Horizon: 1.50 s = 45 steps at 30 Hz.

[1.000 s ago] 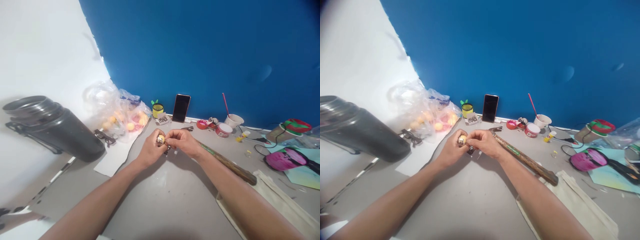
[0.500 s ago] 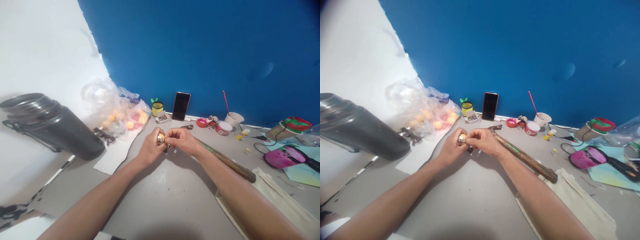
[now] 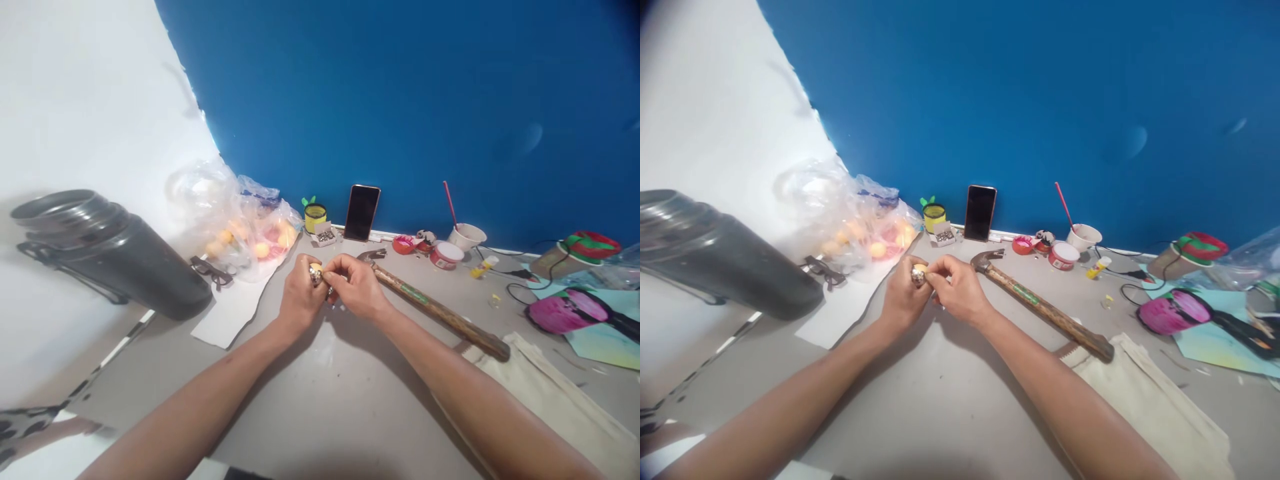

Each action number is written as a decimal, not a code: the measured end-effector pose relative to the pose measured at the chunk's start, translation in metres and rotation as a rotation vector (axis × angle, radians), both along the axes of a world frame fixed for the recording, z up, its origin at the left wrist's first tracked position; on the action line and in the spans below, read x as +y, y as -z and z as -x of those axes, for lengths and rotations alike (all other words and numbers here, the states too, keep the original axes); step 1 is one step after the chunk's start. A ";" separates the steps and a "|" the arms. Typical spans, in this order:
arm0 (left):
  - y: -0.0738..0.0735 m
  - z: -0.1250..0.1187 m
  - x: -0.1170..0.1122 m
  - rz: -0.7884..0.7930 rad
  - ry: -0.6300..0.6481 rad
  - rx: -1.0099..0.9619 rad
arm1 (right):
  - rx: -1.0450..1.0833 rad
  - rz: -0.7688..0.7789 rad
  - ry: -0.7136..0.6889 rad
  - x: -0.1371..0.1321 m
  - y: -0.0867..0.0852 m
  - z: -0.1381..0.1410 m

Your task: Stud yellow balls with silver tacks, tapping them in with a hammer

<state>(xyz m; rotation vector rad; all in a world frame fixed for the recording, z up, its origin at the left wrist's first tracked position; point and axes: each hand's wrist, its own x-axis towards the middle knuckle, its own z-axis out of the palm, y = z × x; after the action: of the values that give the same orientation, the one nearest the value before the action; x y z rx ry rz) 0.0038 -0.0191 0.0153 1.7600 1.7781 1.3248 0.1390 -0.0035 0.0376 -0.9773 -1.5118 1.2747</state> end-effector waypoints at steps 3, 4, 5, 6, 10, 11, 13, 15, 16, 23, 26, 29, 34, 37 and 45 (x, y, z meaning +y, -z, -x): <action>0.005 0.000 0.002 -0.038 -0.023 0.004 | 0.019 0.040 0.003 0.000 0.000 0.002; 0.006 0.000 0.002 -0.043 -0.027 0.005 | 0.027 0.057 0.003 0.001 0.000 0.002; 0.007 0.000 0.002 -0.045 -0.029 0.007 | 0.033 0.072 0.005 0.001 0.000 0.003; 0.007 -0.001 0.002 -0.045 -0.030 0.007 | 0.035 0.087 0.005 0.002 0.000 0.003; 0.003 -0.004 0.000 -0.013 -0.024 -0.020 | 0.014 0.142 -0.026 0.004 -0.002 0.001; 0.001 -0.006 0.000 0.005 -0.023 -0.039 | 0.001 0.147 -0.045 0.005 -0.003 0.000; -0.003 -0.008 -0.001 0.044 -0.003 -0.101 | -0.048 0.127 -0.087 0.007 -0.008 -0.005; -0.006 -0.009 -0.001 0.090 0.048 -0.202 | -0.143 0.055 -0.109 0.011 -0.015 -0.012; -0.008 -0.009 0.000 0.119 0.081 -0.268 | -0.226 -0.004 -0.105 0.014 -0.019 -0.018; -0.017 -0.004 0.005 0.292 0.172 -0.592 | -1.398 -0.187 0.159 0.044 -0.026 -0.068; -0.018 -0.001 0.006 0.328 0.152 -0.581 | -1.544 -0.077 0.085 0.054 -0.015 -0.081; -0.016 0.002 0.010 0.317 0.133 -0.567 | -1.521 -0.067 0.023 0.058 -0.009 -0.086; -0.010 0.010 0.017 0.303 0.119 -0.504 | -1.405 -0.177 0.096 0.054 -0.024 -0.087; -0.010 0.013 0.019 0.316 0.118 -0.469 | -1.396 -0.330 0.262 0.041 -0.043 -0.078; -0.013 0.012 0.014 0.288 0.178 -0.416 | -1.241 -0.530 0.134 0.008 -0.053 -0.047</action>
<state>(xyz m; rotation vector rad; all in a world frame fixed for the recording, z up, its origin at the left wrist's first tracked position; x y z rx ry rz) -0.0078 -0.0051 0.0282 1.3369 1.4596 1.1872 0.1859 0.0045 0.0908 -1.5449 -2.4344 -0.0091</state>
